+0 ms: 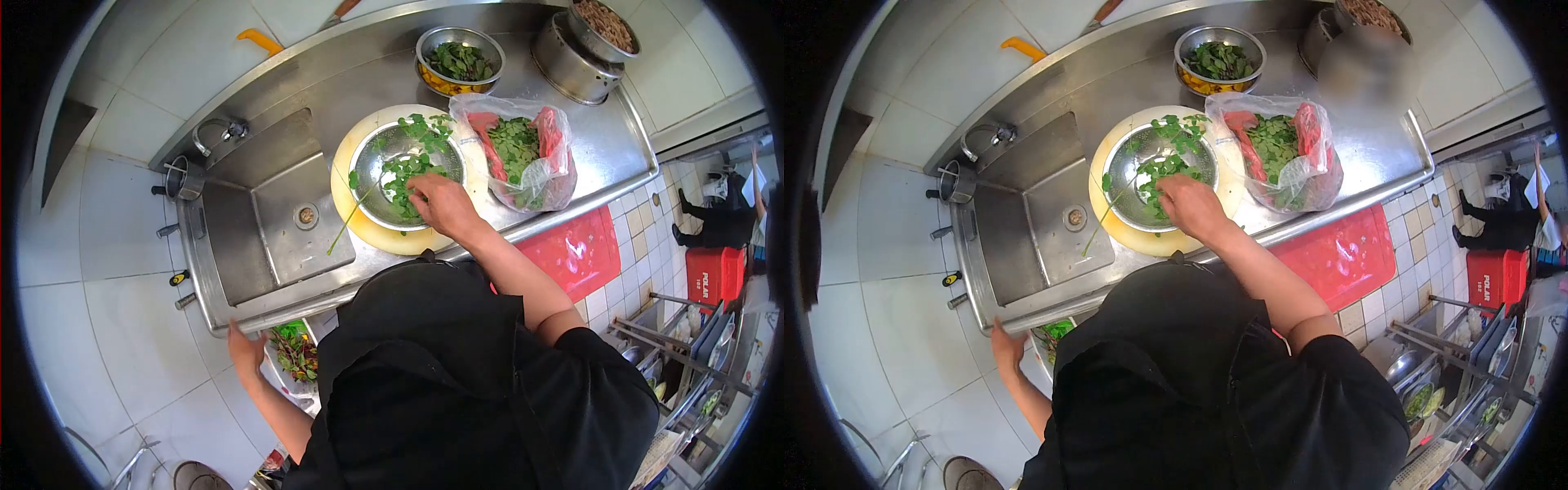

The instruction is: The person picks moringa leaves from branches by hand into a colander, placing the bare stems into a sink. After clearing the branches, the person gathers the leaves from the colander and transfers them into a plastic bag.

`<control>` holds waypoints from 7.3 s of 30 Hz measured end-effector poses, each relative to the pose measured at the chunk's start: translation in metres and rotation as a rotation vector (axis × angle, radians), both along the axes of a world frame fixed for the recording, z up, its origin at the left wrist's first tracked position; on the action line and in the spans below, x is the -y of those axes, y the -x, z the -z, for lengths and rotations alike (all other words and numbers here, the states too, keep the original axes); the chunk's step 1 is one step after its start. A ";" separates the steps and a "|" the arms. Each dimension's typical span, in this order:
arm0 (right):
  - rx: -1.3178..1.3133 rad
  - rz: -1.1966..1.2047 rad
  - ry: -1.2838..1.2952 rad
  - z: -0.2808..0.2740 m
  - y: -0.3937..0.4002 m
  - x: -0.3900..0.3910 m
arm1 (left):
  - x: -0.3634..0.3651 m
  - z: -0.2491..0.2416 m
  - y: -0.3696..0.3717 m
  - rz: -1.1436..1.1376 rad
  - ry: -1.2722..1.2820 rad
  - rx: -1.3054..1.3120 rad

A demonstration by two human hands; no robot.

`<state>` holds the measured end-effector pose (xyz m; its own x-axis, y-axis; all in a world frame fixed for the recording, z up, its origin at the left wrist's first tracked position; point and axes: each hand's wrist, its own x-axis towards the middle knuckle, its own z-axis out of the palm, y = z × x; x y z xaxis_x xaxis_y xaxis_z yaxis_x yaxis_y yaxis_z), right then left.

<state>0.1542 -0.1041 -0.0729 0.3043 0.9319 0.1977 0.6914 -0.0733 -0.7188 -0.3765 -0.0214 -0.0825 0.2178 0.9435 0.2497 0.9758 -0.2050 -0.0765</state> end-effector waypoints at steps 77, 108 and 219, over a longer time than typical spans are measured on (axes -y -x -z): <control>-1.082 -0.174 0.065 -0.064 -0.017 0.009 | -0.018 -0.103 -0.350 0.725 0.721 0.879; 0.023 0.006 -0.193 -0.036 -0.036 -0.001 | -0.029 -0.104 -0.311 0.609 0.560 0.913; -0.715 -0.711 0.144 -0.069 -0.034 -0.036 | -0.030 -0.120 -0.292 0.745 0.763 0.738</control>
<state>0.1887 -0.0682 -0.0038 -0.3266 0.9433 0.0588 0.0206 0.0693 -0.9974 -0.0843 0.0091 0.0379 0.7909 0.6119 -0.0087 0.3700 -0.4668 0.8033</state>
